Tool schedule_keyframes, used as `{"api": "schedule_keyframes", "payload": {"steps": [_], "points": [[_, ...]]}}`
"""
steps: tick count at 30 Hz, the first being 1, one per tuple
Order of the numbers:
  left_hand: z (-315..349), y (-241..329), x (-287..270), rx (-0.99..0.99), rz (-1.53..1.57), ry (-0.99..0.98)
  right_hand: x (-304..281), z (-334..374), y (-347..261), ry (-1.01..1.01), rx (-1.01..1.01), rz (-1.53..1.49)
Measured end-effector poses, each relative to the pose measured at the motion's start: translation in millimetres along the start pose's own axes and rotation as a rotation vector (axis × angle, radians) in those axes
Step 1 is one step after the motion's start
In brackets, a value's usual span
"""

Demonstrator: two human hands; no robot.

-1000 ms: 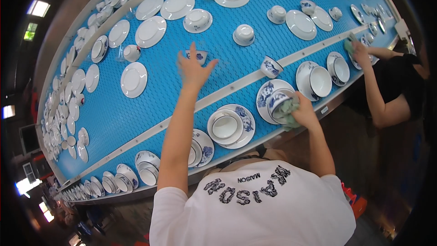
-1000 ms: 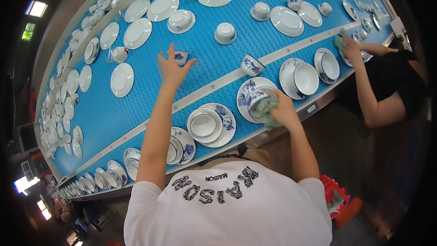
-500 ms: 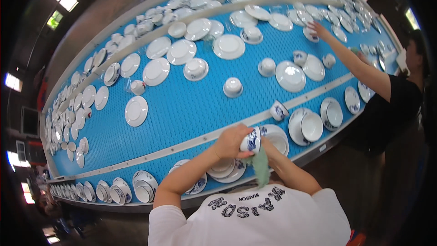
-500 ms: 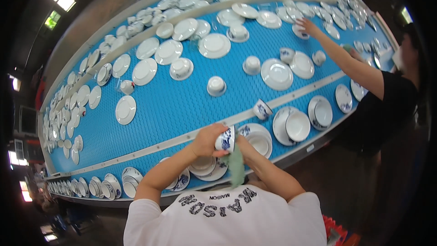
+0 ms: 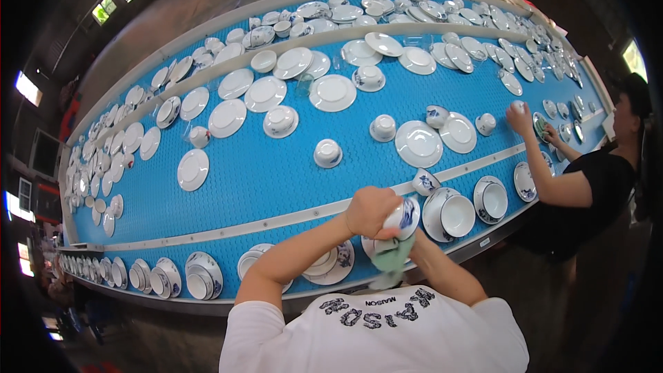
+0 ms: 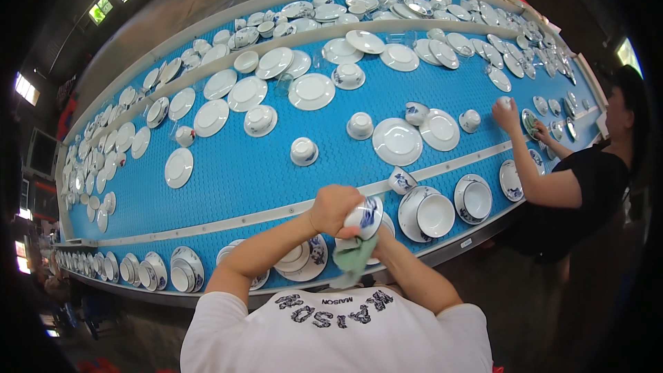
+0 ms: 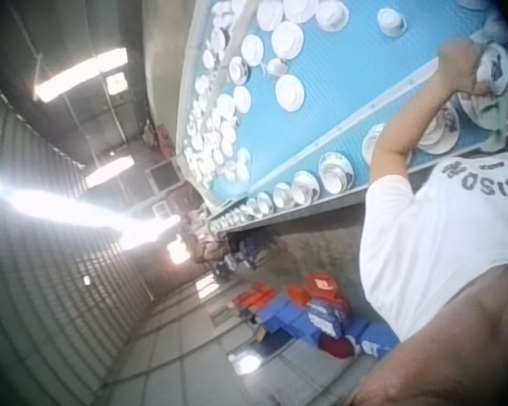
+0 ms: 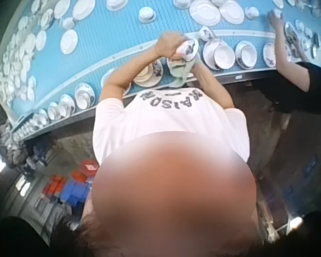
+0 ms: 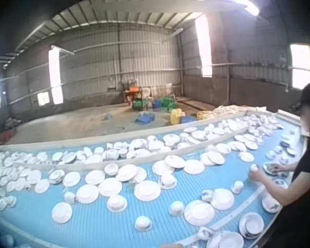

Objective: The person wipes ceramic bowls and plates with a cloth on a long table covered with a blue mesh.

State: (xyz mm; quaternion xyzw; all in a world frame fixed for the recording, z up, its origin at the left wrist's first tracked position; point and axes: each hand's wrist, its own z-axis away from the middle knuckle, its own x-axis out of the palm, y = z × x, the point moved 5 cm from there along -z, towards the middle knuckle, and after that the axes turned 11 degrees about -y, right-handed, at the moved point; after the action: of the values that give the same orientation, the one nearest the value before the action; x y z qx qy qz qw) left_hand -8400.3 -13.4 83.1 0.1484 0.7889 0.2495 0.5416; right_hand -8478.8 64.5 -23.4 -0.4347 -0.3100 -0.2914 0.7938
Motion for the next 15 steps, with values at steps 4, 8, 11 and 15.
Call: {"api": "schedule_keyframes", "payload": {"steps": [4,8,11,15], "points": [[-17,-30,18,0.045,-0.031,-0.234,-38,31,-49,0.051,-0.088,0.606],[18,-138,-6,-0.831,-0.477,-0.117,-125,97,-117,0.572,-0.372,1.599],[97,-232,44,-0.902,-0.32,-0.111,-178,116,-112,0.662,-0.222,1.781],[40,-161,55,-0.896,0.75,0.247,-141,135,-149,0.638,-0.61,1.413]]}}
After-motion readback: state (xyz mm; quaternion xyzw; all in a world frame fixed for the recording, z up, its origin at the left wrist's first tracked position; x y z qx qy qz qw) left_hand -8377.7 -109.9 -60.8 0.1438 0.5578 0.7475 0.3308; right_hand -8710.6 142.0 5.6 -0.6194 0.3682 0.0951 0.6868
